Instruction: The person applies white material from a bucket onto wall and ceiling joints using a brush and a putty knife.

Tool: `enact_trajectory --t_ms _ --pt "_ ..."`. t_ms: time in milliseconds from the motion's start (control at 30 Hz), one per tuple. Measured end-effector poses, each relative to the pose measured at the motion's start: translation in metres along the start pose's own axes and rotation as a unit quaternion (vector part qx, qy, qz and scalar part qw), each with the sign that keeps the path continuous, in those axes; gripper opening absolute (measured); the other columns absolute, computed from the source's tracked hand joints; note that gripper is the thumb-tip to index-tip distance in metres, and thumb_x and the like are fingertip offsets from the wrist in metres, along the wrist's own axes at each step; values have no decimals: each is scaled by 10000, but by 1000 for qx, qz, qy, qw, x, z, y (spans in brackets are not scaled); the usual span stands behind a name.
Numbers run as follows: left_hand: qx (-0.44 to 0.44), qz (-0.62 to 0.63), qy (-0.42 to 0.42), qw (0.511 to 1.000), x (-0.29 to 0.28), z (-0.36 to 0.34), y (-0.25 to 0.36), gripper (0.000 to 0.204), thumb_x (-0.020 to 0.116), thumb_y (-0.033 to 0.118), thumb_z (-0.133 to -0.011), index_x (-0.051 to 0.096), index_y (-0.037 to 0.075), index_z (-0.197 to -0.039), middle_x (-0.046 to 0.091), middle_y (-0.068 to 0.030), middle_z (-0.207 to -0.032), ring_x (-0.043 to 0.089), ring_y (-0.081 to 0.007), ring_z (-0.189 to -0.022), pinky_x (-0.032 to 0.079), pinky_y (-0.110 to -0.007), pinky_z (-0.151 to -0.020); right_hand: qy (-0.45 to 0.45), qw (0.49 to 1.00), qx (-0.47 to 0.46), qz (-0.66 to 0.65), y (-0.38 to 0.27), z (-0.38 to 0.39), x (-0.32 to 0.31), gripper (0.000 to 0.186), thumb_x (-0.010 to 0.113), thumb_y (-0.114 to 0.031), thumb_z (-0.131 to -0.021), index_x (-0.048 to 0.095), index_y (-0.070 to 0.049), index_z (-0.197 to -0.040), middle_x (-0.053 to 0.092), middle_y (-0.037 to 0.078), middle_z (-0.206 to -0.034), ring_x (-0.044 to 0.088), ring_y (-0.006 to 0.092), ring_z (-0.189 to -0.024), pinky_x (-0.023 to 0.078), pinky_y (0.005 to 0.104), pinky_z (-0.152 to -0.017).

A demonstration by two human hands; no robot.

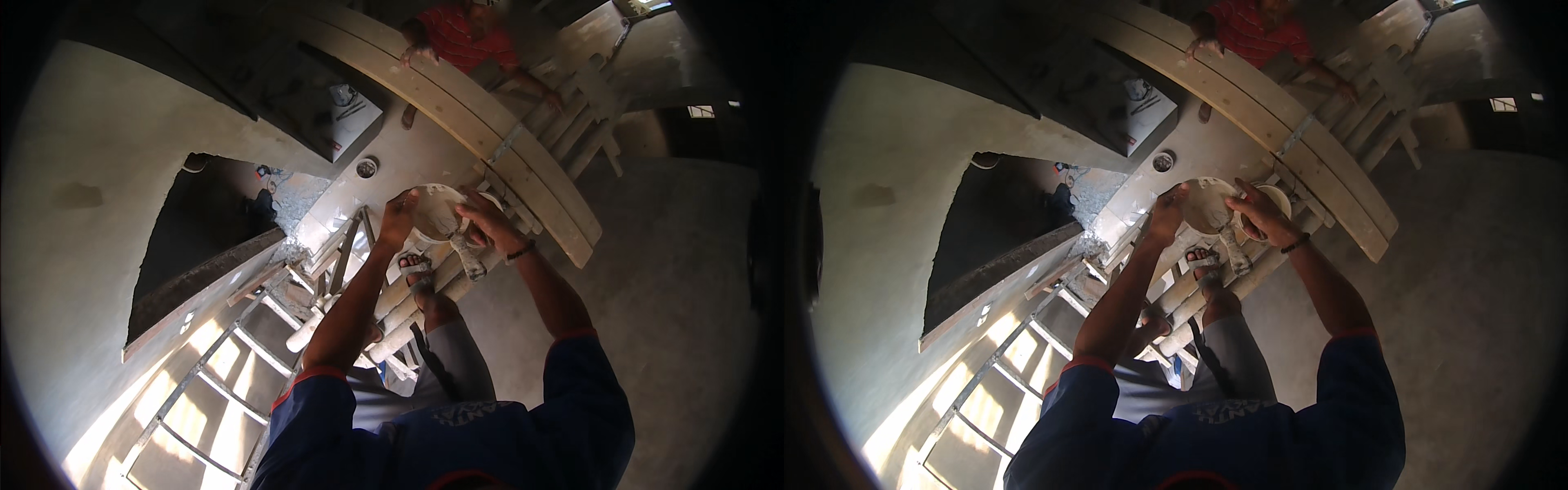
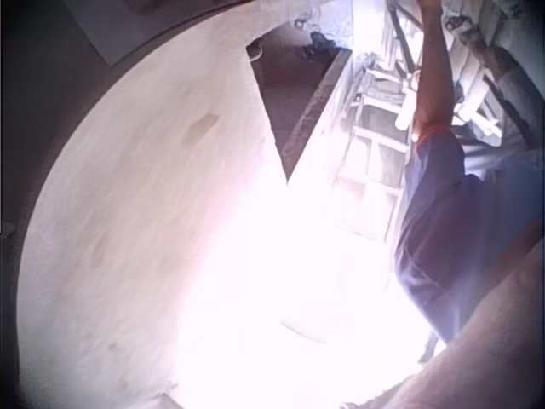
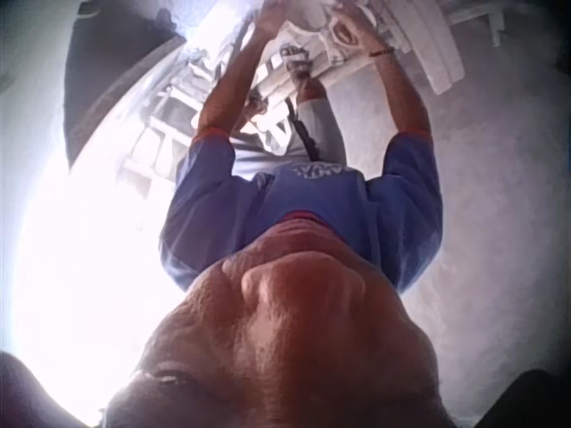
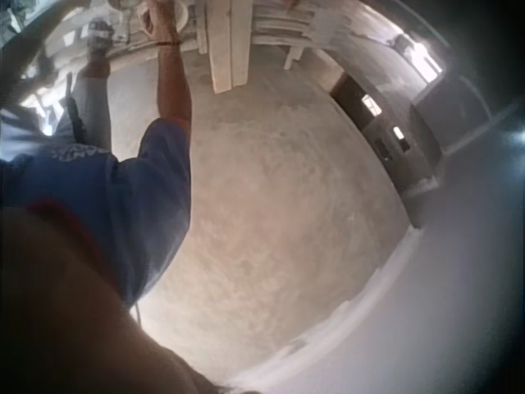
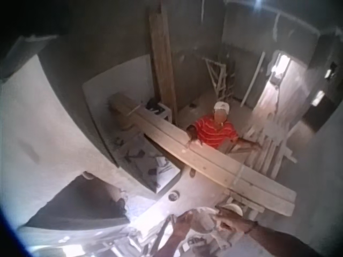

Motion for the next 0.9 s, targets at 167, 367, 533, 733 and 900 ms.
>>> enact_trajectory --t_ms 167,367,533,733,900 --pt "-63 -32 -76 995 1 -48 -23 596 557 483 -973 584 -27 -1280 636 -153 -1205 549 -187 -1106 408 -316 -987 -20 998 -6 -64 30 -54 -9 278 623 -302 -902 565 -102 -1086 575 -4 -788 481 76 -446 367 235 -359" --pt "57 -59 91 992 -28 -111 -53 811 508 616 -934 424 -23 -1427 506 -246 -1391 494 -319 -1284 362 -362 -1078 109 975 -26 -194 81 -156 -38 241 627 -297 -887 564 -117 -1035 578 19 -749 499 115 -447 379 252 -357" --pt "83 -213 43 973 -134 -96 -101 728 578 505 -945 386 35 -1467 550 -234 -1341 531 -299 -1242 406 -360 -1037 188 938 -30 -290 112 -272 -104 214 593 -288 -909 542 -105 -1007 583 59 -753 534 154 -500 409 268 -393" --pt "-24 -298 108 948 -318 3 -136 586 591 357 -972 449 8 -1421 540 -196 -1385 510 -252 -1276 385 -347 -1068 265 879 -115 -380 134 -403 -195 241 542 -248 -941 507 -46 -1069 572 122 -793 554 186 -581 442 276 -462" --pt "-138 -311 225 913 -437 113 -207 629 550 433 -984 447 -15 -1414 604 -195 -1252 640 -220 -943 532 -327 -786 395 865 -197 -241 155 -460 -250 303 580 -291 -919 544 -34 -1076 595 142 -907 588 230 -686 484 328 -558"
Point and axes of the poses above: each hand's wrist, its own z-axis away from the middle knuckle, its own x-axis out of the palm, y = z × x, the point moved 3 cm from there along -z, towards the middle knuckle
